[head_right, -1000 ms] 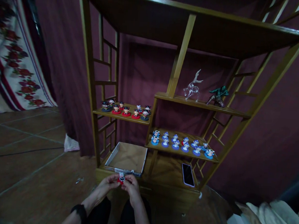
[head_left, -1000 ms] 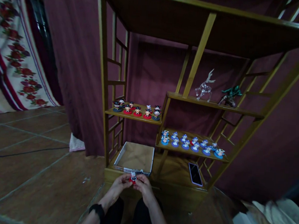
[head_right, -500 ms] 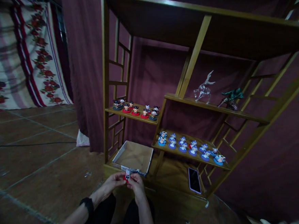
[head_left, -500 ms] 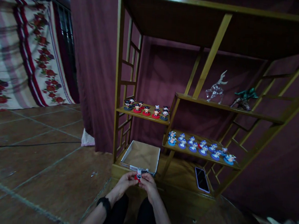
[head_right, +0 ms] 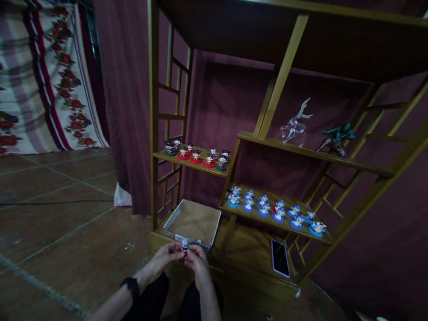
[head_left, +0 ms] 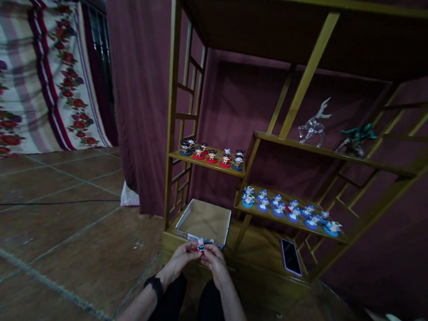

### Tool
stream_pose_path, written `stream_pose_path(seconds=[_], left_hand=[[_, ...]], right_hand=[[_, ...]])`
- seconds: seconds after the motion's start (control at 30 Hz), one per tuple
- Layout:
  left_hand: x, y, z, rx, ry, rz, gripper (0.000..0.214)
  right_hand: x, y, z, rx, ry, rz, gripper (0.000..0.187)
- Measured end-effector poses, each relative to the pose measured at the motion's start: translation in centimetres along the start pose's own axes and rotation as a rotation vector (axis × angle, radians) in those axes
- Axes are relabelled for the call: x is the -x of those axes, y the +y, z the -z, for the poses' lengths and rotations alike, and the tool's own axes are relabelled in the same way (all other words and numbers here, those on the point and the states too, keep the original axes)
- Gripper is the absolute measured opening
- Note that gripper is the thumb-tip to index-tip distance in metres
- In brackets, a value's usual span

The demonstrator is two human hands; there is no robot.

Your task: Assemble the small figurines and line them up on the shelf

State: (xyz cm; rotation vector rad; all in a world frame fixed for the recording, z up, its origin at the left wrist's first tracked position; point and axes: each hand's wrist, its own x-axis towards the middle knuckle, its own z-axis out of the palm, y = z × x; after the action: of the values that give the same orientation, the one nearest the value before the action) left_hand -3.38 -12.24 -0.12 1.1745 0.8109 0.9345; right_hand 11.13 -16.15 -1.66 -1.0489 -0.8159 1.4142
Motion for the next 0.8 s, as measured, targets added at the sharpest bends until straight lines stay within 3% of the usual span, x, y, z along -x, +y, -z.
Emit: stream_pose_path(seconds=[0.8], left_hand=[[0.29, 0.46, -0.34, 0.05, -0.038, 0.019, 0.04]], right_hand=[[-0.55, 0.63, 0.58, 0.043, 0.005, 0.01, 0.028]])
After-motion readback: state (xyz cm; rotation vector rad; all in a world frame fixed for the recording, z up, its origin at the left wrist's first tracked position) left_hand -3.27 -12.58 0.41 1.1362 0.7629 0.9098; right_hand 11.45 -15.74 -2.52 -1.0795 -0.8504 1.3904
